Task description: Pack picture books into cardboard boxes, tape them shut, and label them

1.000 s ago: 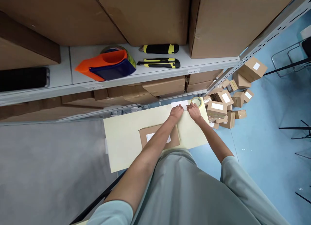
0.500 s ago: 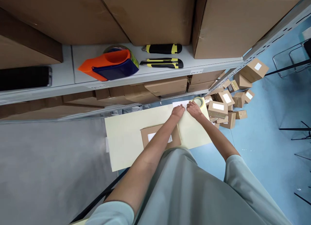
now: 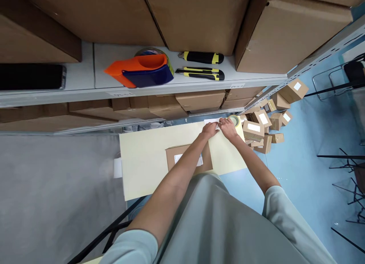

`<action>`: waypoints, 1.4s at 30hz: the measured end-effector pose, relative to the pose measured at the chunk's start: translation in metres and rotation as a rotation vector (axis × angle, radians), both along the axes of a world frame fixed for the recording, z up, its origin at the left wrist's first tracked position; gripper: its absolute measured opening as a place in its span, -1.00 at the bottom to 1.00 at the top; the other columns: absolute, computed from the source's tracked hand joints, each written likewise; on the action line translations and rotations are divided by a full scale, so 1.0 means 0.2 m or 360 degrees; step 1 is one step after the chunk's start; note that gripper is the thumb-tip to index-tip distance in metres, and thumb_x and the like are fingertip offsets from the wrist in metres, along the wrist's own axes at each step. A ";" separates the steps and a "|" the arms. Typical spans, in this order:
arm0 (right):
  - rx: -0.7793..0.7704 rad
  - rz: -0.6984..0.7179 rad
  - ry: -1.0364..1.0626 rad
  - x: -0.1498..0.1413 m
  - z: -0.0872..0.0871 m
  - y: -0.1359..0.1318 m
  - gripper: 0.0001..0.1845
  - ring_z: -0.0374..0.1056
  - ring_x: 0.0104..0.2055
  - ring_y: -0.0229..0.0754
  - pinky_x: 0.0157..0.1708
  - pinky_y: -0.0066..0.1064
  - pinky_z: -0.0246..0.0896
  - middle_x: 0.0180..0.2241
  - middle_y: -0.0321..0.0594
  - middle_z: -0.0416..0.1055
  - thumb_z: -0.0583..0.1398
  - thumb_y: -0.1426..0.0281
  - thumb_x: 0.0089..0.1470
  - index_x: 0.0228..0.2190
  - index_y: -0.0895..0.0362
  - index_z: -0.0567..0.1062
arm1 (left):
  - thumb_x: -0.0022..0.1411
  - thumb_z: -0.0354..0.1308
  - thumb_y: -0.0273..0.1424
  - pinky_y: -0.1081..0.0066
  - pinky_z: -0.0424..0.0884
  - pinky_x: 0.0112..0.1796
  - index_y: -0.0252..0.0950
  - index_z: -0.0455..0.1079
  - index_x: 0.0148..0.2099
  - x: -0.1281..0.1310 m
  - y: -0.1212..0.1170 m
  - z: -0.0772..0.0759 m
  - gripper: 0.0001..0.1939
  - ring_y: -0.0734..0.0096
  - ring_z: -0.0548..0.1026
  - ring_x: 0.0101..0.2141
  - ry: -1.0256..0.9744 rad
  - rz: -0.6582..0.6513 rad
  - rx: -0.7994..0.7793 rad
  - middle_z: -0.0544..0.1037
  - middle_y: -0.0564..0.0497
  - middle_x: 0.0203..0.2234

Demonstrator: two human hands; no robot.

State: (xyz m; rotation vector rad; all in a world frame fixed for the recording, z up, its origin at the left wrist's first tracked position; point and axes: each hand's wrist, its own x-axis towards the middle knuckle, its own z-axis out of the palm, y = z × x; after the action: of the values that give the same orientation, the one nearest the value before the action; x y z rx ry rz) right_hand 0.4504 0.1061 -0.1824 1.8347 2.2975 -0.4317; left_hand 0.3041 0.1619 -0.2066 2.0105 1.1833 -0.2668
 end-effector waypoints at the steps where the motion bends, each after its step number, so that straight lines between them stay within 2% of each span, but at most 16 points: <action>1: 0.0009 -0.0039 -0.0001 -0.02 0.02 0.01 -0.57 0.38 0.14 0.15 0.20 -0.07 0.09 0.15 0.18 0.50 0.03 0.59 0.43 0.09 0.24 0.64 | 0.39 0.31 -0.34 0.25 0.46 0.14 -0.19 0.56 0.26 0.00 0.00 0.01 -0.59 0.06 0.61 0.13 -0.0029 0.0043 0.0004 0.69 -0.18 0.08; 6: 0.0067 -0.0154 0.0000 -0.09 0.05 0.04 -0.64 0.37 0.15 0.15 0.18 -0.11 0.11 0.10 0.16 0.49 0.03 0.53 0.47 0.02 0.23 0.61 | 0.45 0.17 -0.37 0.27 0.47 0.06 -0.20 0.66 0.11 -0.04 -0.02 0.03 -0.70 0.04 0.63 0.09 -0.0105 0.0321 0.0056 0.73 -0.21 0.00; 9: 0.0204 -0.0369 0.0113 -0.09 0.03 0.05 -0.67 0.38 0.14 0.17 0.16 -0.11 0.18 0.11 0.17 0.48 0.06 0.44 0.50 0.14 0.23 0.52 | 0.47 0.14 -0.33 0.29 0.47 0.01 -0.19 0.67 0.09 -0.08 -0.02 0.05 -0.69 0.09 0.65 0.03 -0.0087 0.0503 0.0062 0.74 -0.18 -0.01; 11: 0.0213 -0.0539 0.0249 -0.10 0.00 0.05 -0.67 0.42 0.12 0.16 0.15 -0.13 0.24 0.10 0.16 0.50 0.10 0.40 0.49 0.16 0.24 0.49 | 0.45 0.16 -0.29 0.30 0.47 -0.05 -0.19 0.66 0.09 -0.14 -0.01 0.06 -0.69 0.11 0.66 -0.01 -0.0051 0.0615 0.0056 0.74 -0.15 -0.01; 15: -0.0109 -0.0810 0.0461 -0.16 -0.11 0.08 -0.76 0.50 0.08 0.02 0.17 -0.21 0.33 0.06 0.03 0.56 0.23 0.43 0.39 0.05 0.17 0.57 | 0.34 0.26 -0.23 0.34 0.44 -0.15 -0.19 0.68 -0.01 -0.30 0.03 0.07 -0.73 0.12 0.66 -0.09 0.0007 0.0792 0.0026 0.76 -0.10 -0.10; 20: -0.0345 -0.0926 0.0500 -0.30 -0.27 0.14 -0.83 0.57 -0.04 -0.06 0.07 -0.27 0.45 -0.10 -0.10 0.64 0.38 0.44 0.23 -0.11 0.13 0.64 | 0.28 0.30 -0.14 0.35 0.42 -0.18 -0.22 0.67 -0.11 -0.56 0.05 0.05 -0.71 0.13 0.65 -0.13 0.0028 0.0947 -0.0001 0.75 -0.10 -0.16; 24: -0.0428 -0.0984 0.0487 -0.32 -0.33 0.17 -0.83 0.58 -0.01 -0.06 0.08 -0.26 0.48 -0.07 -0.12 0.64 0.42 0.37 0.20 -0.14 0.10 0.68 | 0.30 0.27 -0.14 0.34 0.40 -0.18 -0.21 0.64 -0.21 -0.69 0.04 0.01 -0.74 0.15 0.63 -0.17 0.0085 0.0975 -0.0027 0.73 -0.09 -0.23; 30: -0.0483 -0.1056 0.0466 -0.31 -0.37 0.18 -0.76 0.55 0.07 -0.03 0.13 -0.26 0.44 0.02 -0.07 0.61 0.45 0.34 0.18 -0.11 0.13 0.68 | 0.32 0.26 -0.17 0.36 0.37 -0.22 -0.20 0.50 -0.35 -0.73 0.04 -0.01 -0.75 0.18 0.60 -0.20 0.0070 0.0933 0.0040 0.72 -0.08 -0.23; 36: -0.0473 -0.1088 0.0495 -0.31 -0.39 0.18 -0.75 0.53 0.04 -0.05 0.10 -0.30 0.41 0.01 -0.08 0.59 0.47 0.35 0.16 -0.12 0.13 0.68 | 0.35 0.24 -0.20 0.35 0.32 -0.24 -0.20 0.47 -0.34 -0.74 0.01 0.03 -0.76 0.18 0.57 -0.23 0.0063 0.0812 0.0095 0.70 -0.09 -0.27; 42: -0.0446 -0.1089 0.0538 -0.31 -0.41 0.19 -0.80 0.50 0.02 -0.04 0.10 -0.29 0.39 -0.04 -0.10 0.58 0.47 0.38 0.15 -0.17 0.12 0.68 | 0.40 0.21 -0.17 0.31 0.28 -0.24 -0.20 0.54 -0.28 -0.72 0.00 0.08 -0.74 0.11 0.57 -0.23 0.0063 0.0714 0.0190 0.70 -0.13 -0.28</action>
State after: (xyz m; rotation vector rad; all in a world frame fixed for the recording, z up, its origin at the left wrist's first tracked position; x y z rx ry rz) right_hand 0.3876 0.1431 -0.2654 2.4901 1.5744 -1.1637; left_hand 0.1595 0.1625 -0.1903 1.7823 1.6672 -0.0102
